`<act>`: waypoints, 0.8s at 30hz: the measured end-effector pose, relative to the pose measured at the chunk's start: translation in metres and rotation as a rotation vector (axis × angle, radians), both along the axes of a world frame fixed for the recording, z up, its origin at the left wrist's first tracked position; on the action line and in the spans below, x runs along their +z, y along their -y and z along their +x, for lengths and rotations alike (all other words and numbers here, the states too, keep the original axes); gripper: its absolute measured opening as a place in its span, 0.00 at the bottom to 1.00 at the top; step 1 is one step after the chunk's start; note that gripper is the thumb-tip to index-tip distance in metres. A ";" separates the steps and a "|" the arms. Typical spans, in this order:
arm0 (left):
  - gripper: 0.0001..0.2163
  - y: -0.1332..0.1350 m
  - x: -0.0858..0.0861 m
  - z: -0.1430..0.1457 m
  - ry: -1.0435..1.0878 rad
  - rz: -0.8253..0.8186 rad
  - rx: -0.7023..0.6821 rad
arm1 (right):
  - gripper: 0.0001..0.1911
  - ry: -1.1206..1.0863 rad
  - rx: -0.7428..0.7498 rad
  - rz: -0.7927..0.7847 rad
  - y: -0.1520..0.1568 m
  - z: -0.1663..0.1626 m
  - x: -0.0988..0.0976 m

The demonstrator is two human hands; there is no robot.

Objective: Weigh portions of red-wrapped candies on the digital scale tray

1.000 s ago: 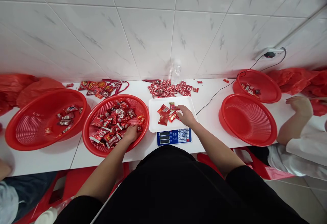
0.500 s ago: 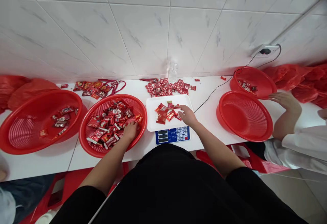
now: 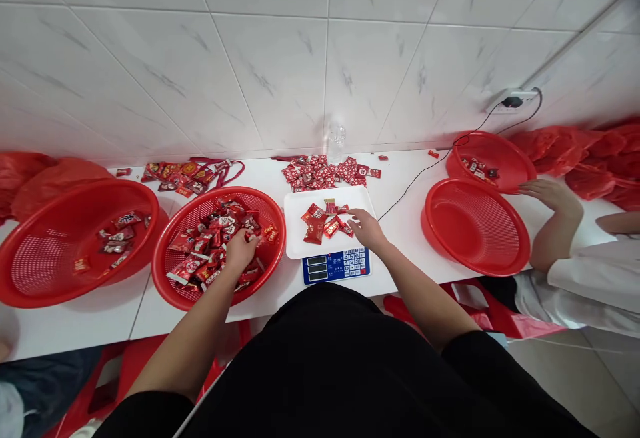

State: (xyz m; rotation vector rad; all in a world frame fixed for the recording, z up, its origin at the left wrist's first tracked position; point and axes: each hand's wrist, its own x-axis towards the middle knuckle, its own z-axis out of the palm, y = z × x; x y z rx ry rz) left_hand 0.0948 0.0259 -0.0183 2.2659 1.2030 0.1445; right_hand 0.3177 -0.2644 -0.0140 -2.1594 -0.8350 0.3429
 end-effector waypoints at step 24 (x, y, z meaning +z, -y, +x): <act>0.19 0.091 0.024 0.054 0.303 -0.503 -0.253 | 0.22 0.175 0.227 -0.445 -0.035 -0.031 -0.007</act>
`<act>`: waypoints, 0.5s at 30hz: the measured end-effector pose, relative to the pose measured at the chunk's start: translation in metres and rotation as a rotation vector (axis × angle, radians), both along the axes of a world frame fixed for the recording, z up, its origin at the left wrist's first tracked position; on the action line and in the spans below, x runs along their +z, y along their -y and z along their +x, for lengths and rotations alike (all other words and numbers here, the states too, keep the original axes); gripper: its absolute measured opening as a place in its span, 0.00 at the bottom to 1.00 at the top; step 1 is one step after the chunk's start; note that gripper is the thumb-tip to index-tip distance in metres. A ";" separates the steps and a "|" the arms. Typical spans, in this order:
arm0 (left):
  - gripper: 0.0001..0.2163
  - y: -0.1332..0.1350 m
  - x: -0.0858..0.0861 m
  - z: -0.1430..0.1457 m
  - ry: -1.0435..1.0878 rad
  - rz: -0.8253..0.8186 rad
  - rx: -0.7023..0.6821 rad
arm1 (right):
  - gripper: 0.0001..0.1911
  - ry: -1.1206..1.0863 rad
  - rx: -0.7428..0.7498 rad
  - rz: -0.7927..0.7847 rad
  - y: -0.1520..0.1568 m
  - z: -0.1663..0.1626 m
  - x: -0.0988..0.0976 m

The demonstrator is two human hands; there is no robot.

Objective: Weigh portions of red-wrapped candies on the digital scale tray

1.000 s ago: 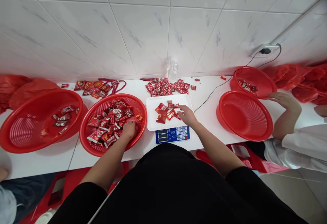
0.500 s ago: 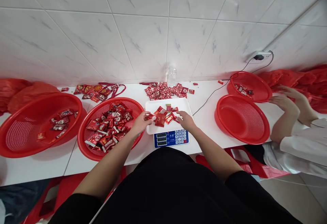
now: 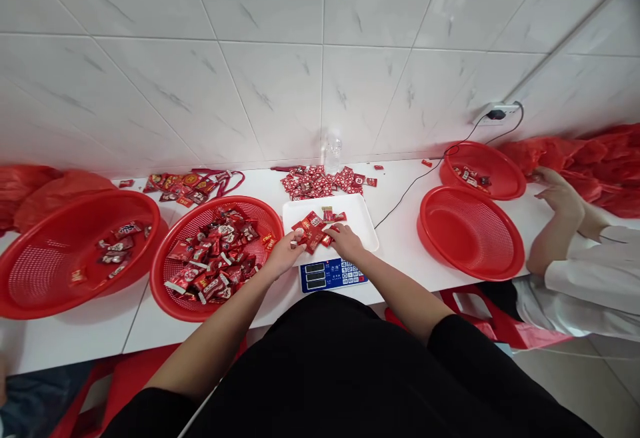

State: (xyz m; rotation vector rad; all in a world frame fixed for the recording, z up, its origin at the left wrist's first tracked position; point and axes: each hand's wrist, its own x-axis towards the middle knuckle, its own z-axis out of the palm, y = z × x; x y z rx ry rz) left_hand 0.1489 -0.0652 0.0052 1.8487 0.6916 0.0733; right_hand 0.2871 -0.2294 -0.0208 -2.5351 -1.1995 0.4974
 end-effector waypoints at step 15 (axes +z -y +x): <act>0.21 0.026 0.040 0.024 0.129 -1.170 0.145 | 0.28 -0.388 0.230 0.543 -0.025 -0.019 0.062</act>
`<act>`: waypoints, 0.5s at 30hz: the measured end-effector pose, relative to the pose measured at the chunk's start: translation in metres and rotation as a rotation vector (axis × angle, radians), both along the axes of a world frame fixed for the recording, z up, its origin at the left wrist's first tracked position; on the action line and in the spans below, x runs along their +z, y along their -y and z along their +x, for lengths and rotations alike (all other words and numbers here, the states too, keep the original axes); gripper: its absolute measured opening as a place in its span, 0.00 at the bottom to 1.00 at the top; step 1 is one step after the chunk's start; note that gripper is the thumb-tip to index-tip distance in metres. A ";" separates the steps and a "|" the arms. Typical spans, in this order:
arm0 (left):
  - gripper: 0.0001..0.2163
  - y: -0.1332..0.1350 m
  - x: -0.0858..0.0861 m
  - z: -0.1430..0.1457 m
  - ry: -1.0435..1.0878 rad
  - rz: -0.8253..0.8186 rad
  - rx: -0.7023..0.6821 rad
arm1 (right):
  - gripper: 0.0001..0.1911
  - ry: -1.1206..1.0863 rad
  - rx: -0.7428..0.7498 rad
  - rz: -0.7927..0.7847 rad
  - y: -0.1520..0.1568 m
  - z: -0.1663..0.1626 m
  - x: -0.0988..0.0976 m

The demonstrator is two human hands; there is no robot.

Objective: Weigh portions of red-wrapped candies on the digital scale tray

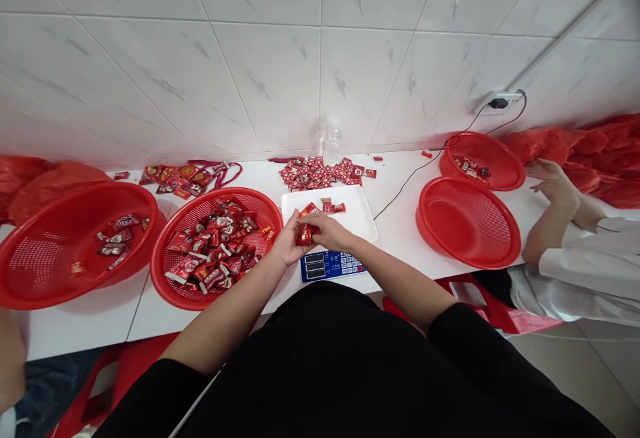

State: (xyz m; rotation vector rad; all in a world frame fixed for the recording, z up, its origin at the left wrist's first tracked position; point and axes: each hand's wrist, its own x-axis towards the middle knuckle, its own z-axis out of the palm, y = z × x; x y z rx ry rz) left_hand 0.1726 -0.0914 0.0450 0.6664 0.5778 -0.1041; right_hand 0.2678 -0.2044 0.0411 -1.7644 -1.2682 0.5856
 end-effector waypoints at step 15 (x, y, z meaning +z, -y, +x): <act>0.11 -0.059 0.014 -0.063 -0.066 -0.045 0.414 | 0.41 0.182 -0.448 -0.481 -0.004 0.044 -0.050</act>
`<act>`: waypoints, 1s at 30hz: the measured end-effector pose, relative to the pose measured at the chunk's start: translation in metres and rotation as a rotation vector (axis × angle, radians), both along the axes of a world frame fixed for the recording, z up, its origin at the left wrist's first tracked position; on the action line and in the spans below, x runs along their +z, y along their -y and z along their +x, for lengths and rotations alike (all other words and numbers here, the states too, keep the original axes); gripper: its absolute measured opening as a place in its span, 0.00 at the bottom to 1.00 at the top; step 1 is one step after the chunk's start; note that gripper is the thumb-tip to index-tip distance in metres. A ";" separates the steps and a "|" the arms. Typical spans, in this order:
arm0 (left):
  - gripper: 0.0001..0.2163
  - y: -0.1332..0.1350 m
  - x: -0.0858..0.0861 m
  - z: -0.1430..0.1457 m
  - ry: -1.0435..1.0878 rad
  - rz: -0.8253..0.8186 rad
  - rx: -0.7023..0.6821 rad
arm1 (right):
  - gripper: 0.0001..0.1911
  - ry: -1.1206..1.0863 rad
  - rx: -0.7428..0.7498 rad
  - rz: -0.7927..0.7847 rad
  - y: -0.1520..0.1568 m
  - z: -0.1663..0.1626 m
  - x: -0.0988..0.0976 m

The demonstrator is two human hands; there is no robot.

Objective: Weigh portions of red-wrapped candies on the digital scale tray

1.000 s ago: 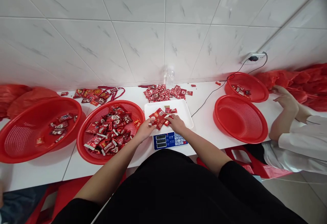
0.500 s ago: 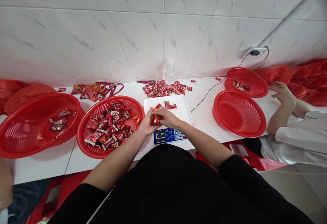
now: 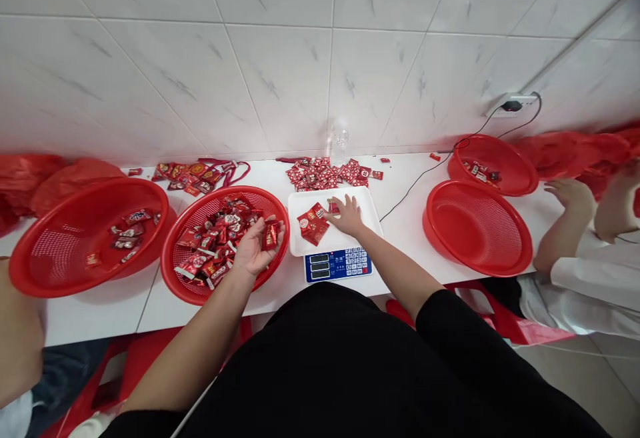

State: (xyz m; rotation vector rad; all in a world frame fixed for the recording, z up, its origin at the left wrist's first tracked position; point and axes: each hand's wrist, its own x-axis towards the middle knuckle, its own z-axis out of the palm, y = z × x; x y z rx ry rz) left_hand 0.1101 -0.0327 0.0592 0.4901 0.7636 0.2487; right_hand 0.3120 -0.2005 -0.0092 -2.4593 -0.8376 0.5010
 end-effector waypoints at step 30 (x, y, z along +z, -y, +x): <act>0.09 0.018 -0.017 0.010 -0.109 -0.064 -0.037 | 0.19 -0.436 -0.862 0.930 0.112 0.076 -0.010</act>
